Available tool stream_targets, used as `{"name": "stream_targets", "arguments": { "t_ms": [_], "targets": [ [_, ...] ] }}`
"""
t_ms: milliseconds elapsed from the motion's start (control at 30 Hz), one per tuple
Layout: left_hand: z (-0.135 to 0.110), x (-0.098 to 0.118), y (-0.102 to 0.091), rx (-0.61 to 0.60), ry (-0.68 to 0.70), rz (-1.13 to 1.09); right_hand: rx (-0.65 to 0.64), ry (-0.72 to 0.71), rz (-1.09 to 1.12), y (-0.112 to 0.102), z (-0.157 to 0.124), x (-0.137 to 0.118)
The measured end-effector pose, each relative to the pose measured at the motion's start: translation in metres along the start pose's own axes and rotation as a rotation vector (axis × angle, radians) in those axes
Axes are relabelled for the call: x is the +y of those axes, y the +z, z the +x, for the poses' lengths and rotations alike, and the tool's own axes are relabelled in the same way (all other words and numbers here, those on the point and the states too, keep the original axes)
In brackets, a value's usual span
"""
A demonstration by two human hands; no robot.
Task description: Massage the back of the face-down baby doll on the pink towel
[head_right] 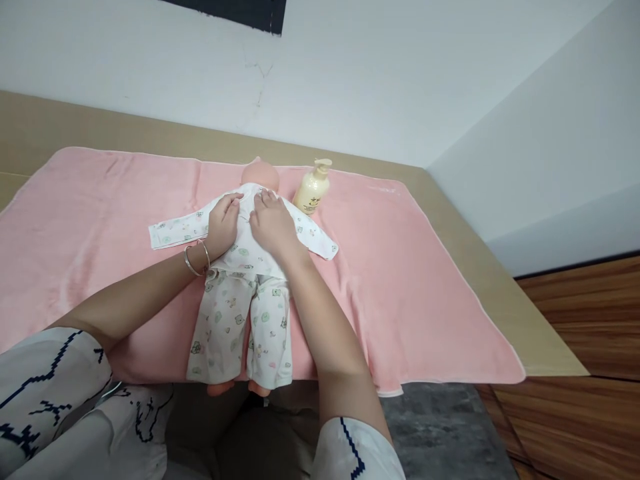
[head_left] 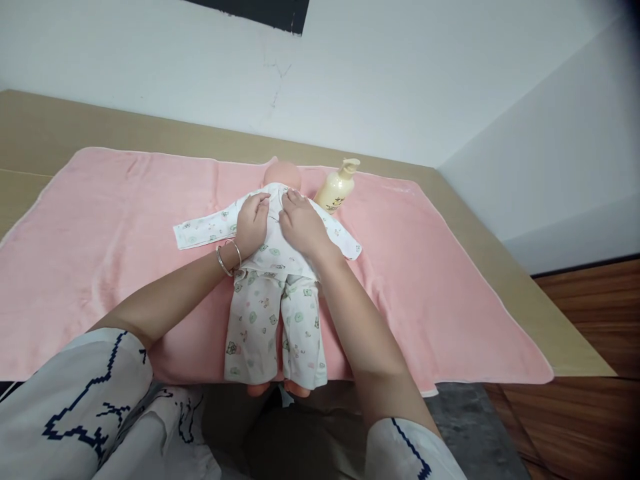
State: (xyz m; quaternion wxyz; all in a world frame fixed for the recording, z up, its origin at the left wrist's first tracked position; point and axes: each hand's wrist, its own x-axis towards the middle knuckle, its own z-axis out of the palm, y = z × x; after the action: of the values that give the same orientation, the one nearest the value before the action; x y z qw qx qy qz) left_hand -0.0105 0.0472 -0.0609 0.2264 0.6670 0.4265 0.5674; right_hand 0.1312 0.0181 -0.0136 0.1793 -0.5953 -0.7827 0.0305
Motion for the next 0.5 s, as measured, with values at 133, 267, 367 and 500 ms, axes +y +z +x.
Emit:
{"name": "stream_targets", "arguments": {
  "t_ms": [133,267,367,500],
  "targets": [
    [0.000,0.001,0.000,-0.029,0.044,0.042,0.020,0.109,0.079,0.001,0.005,0.017],
    [0.001,-0.001,0.000,-0.034,0.055,0.088,0.054,0.062,-0.019,-0.002,-0.002,-0.004],
    [0.002,-0.002,0.001,-0.045,0.074,0.102,0.027,-0.020,0.030,-0.003,-0.004,-0.012],
    [0.002,-0.001,0.001,-0.049,0.089,0.123,0.032,0.116,0.124,-0.001,0.001,0.002]
  ]
}}
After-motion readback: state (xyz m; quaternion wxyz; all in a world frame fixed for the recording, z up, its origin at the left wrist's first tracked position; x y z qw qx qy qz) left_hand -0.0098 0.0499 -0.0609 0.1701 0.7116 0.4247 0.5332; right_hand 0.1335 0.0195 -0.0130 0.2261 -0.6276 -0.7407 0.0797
